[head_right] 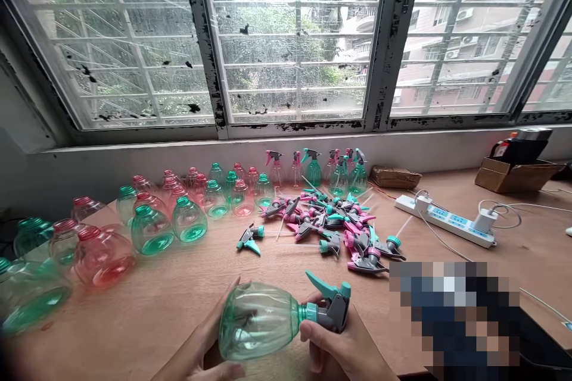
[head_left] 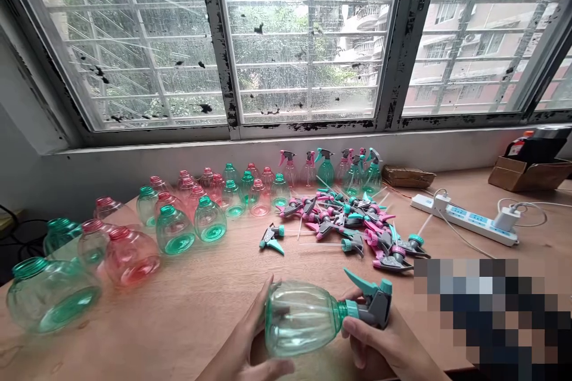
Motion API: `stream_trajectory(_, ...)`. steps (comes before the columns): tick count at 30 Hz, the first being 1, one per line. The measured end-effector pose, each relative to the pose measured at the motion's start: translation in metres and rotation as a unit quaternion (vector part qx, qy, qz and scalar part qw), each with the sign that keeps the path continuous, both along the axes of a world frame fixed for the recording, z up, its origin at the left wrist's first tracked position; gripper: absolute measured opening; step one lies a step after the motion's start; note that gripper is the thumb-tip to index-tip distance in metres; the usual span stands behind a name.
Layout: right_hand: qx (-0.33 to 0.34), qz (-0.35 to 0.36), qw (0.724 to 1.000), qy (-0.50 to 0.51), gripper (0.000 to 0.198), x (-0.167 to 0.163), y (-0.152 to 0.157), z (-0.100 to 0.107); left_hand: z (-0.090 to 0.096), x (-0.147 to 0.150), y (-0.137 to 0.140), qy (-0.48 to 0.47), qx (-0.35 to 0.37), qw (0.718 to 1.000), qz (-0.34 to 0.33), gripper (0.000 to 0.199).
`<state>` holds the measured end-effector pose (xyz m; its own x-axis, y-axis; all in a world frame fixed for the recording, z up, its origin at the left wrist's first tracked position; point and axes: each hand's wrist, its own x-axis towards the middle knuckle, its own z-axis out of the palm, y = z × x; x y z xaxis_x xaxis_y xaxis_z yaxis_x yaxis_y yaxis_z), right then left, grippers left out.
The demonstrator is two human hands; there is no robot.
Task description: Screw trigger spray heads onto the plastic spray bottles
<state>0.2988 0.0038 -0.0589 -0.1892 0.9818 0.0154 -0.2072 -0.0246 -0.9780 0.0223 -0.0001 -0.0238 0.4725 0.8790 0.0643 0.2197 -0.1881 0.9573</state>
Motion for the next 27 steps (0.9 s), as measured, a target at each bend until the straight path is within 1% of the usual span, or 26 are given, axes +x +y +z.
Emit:
stream_trajectory(3, -0.003, 0.002, 1.0, -0.011, 0.042, 0.0, 0.0, -0.001, -0.002, 0.002, -0.001, 0.014, 0.01, 1.0, 0.023, 0.097)
stream_trajectory(5, 0.005, 0.006, 1.0, -0.022, 0.044, 0.0, 0.0, -0.002, -0.002, 0.002, -0.002, 0.014, 0.005, 1.0, 0.018, 0.101)
stream_trajectory(8, 0.012, 0.006, 0.999, -0.035, 0.049, 0.0, 0.0, -0.002, 0.002, 0.001, -0.003, -0.009, -0.025, 1.0, 0.001, 0.112)
stream_trajectory(9, 0.011, 0.005, 0.999, -0.035, 0.051, 0.0, 0.0, -0.002, 0.004, 0.001, -0.003, -0.015, -0.035, 0.999, -0.004, 0.111)
stream_trajectory(11, 0.004, 0.002, 1.0, -0.022, 0.052, 0.0, -0.001, -0.002, 0.009, 0.002, -0.003, -0.015, -0.045, 0.999, -0.003, 0.101)
stream_trajectory(14, -0.01, -0.01, 1.0, 0.0, 0.051, 0.0, 0.0, -0.004, 0.012, 0.004, -0.003, -0.001, -0.033, 0.999, 0.008, 0.088)
stream_trajectory(17, -0.005, -0.024, 1.0, 0.006, 0.049, 0.0, 0.0, -0.004, 0.007, 0.004, -0.001, -0.022, -0.036, 0.999, 0.014, 0.09)
stream_trajectory(20, 0.007, -0.011, 1.0, 0.008, 0.046, 0.0, -0.001, -0.001, -0.001, 0.004, 0.001, -0.056, -0.049, 0.997, 0.021, 0.086)
stream_trajectory(21, 0.008, -0.005, 1.0, 0.007, 0.045, -0.001, -0.001, 0.001, -0.002, 0.004, 0.001, -0.063, -0.055, 0.996, 0.023, 0.088)
stream_trajectory(24, 0.004, 0.0, 1.0, -0.002, 0.048, -0.001, -0.001, 0.003, -0.001, 0.003, 0.0, -0.074, -0.081, 0.994, 0.011, 0.111)
stream_trajectory(25, 0.001, 0.0, 1.0, -0.006, 0.05, -0.001, -0.001, 0.004, 0.001, 0.002, -0.001, -0.081, -0.086, 0.993, 0.005, 0.116)
stream_trajectory(26, -0.002, 0.0, 1.0, -0.009, 0.052, -0.001, -0.001, 0.003, 0.003, 0.002, -0.002, -0.086, -0.087, 0.993, 0.0, 0.117)
stream_trajectory(27, -0.004, 0.0, 1.0, -0.012, 0.054, -0.001, -0.001, 0.003, 0.005, 0.001, -0.003, -0.086, -0.084, 0.993, -0.003, 0.114)
